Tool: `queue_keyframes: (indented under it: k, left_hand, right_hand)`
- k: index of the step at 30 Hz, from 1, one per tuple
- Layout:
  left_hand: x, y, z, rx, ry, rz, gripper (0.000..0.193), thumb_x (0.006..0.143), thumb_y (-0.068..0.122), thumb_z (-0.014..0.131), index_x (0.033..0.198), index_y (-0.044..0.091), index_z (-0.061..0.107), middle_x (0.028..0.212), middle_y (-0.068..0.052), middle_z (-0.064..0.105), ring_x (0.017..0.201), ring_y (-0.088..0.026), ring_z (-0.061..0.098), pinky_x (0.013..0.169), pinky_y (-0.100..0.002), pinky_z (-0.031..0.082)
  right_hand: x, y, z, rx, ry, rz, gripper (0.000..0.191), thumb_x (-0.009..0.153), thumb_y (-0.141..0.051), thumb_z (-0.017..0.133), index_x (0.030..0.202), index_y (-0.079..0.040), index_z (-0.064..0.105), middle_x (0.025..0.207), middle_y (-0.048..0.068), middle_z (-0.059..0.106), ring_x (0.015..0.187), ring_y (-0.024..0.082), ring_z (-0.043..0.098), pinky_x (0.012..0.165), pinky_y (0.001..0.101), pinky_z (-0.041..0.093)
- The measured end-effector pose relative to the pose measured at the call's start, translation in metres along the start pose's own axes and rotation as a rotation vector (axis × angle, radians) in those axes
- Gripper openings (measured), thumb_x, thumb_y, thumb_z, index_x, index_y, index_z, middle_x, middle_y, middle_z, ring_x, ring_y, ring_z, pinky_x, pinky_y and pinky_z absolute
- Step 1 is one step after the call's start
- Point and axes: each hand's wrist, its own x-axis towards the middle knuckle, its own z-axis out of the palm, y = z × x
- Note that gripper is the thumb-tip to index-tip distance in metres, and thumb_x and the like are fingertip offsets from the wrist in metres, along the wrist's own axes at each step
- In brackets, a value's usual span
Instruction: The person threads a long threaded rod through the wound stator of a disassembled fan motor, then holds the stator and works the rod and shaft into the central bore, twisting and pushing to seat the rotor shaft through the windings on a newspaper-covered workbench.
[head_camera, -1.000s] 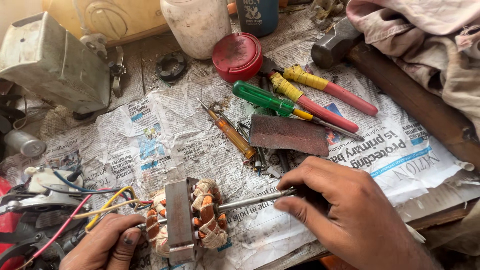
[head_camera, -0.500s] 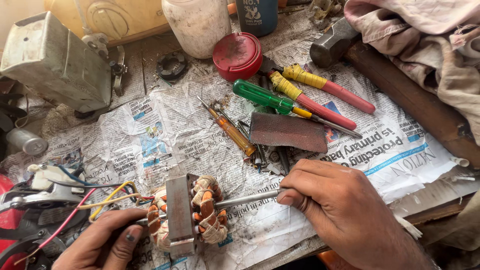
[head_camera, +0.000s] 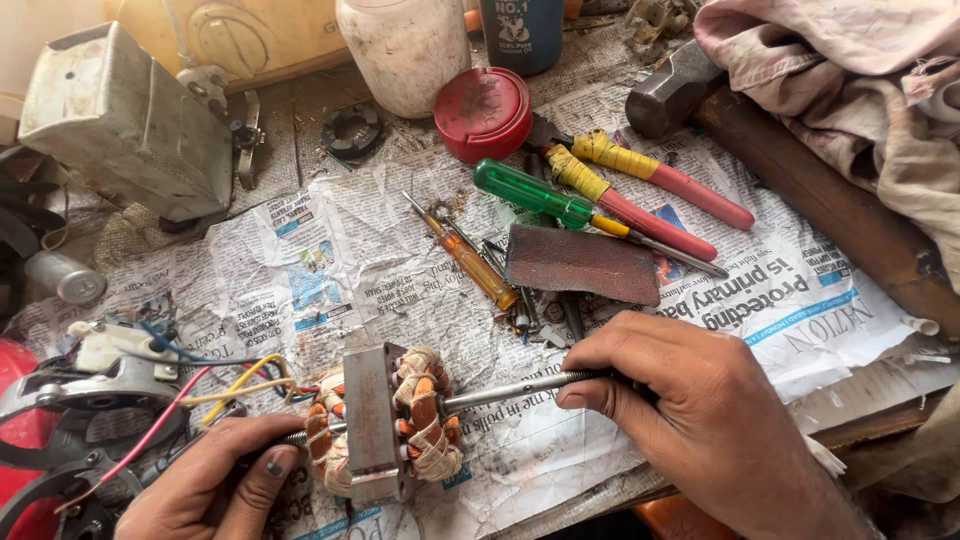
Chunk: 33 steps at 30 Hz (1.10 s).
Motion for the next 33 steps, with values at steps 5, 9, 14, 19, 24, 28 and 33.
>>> queue_keyframes:
  k: [5, 9, 14, 19, 24, 28, 33]
  left_hand:
    - [-0.003, 0.014, -0.011, 0.021, 0.011, -0.015, 0.022, 0.088, 0.010, 0.072, 0.108, 0.004, 0.079, 0.091, -0.006, 0.076, 0.086, -0.011, 0.074, 0.084, -0.025, 0.055]
    - [-0.007, 0.011, -0.017, -0.027, -0.023, -0.080, 0.026, 0.087, 0.009, 0.072, 0.111, 0.005, 0.080, 0.094, -0.006, 0.078, 0.087, -0.011, 0.076, 0.083, -0.025, 0.057]
    - [-0.013, 0.007, -0.029, -0.033, -0.031, -0.061, 0.026, 0.086, 0.006, 0.072, 0.111, 0.004, 0.079, 0.097, -0.007, 0.077, 0.095, -0.011, 0.075, 0.089, -0.024, 0.053]
    - [-0.014, 0.009, -0.030, -0.046, -0.039, -0.068, 0.027, 0.086, 0.003, 0.071, 0.111, 0.003, 0.079, 0.098, -0.007, 0.077, 0.094, -0.011, 0.075, 0.087, -0.024, 0.053]
    - [-0.015, 0.015, -0.034, -0.075, -0.044, -0.104, 0.027, 0.085, 0.002, 0.072, 0.111, 0.003, 0.080, 0.098, -0.007, 0.078, 0.094, -0.011, 0.076, 0.086, -0.024, 0.054]
    - [-0.015, 0.016, -0.041, -0.083, -0.037, -0.139, 0.029, 0.084, 0.001, 0.072, 0.112, 0.003, 0.079, 0.097, -0.007, 0.077, 0.091, -0.011, 0.075, 0.084, -0.024, 0.054]
    - [-0.018, 0.011, -0.045, -0.078, -0.058, -0.103, 0.029, 0.084, 0.001, 0.072, 0.112, 0.003, 0.079, 0.097, -0.007, 0.077, 0.091, -0.010, 0.075, 0.084, -0.023, 0.054]
  right_hand:
    - [0.002, -0.013, -0.003, -0.085, -0.030, -0.022, 0.018, 0.092, -0.026, 0.075, 0.094, -0.008, 0.072, 0.085, 0.003, 0.074, 0.078, 0.019, 0.072, 0.068, 0.0316, 0.054]
    - [0.006, -0.015, 0.004, -0.069, -0.070, 0.006, 0.025, 0.087, -0.027, 0.079, 0.102, -0.007, 0.074, 0.088, 0.004, 0.074, 0.078, 0.018, 0.073, 0.068, 0.0322, 0.055]
    - [0.002, -0.020, 0.013, 0.000, -0.058, 0.054, 0.023, 0.083, -0.022, 0.080, 0.099, -0.007, 0.073, 0.088, 0.002, 0.074, 0.082, 0.016, 0.069, 0.069, 0.0298, 0.054]
    - [-0.001, -0.019, 0.018, -0.042, -0.055, 0.011, 0.020, 0.086, -0.022, 0.078, 0.099, -0.007, 0.074, 0.091, 0.002, 0.073, 0.084, 0.017, 0.067, 0.070, 0.0289, 0.055]
    - [0.002, -0.023, 0.016, -0.122, -0.152, 0.178, 0.018, 0.093, -0.025, 0.075, 0.094, -0.008, 0.076, 0.084, 0.003, 0.073, 0.081, 0.018, 0.067, 0.069, 0.0310, 0.055]
    - [0.002, -0.029, 0.020, 0.000, -0.057, 0.032, 0.034, 0.082, -0.029, 0.081, 0.105, -0.006, 0.072, 0.090, 0.002, 0.073, 0.080, 0.015, 0.067, 0.067, 0.0301, 0.053]
    - [-0.003, -0.032, 0.030, 0.025, -0.035, 0.088, 0.023, 0.085, -0.029, 0.081, 0.095, -0.008, 0.077, 0.087, -0.001, 0.072, 0.074, 0.013, 0.067, 0.061, 0.0287, 0.052]
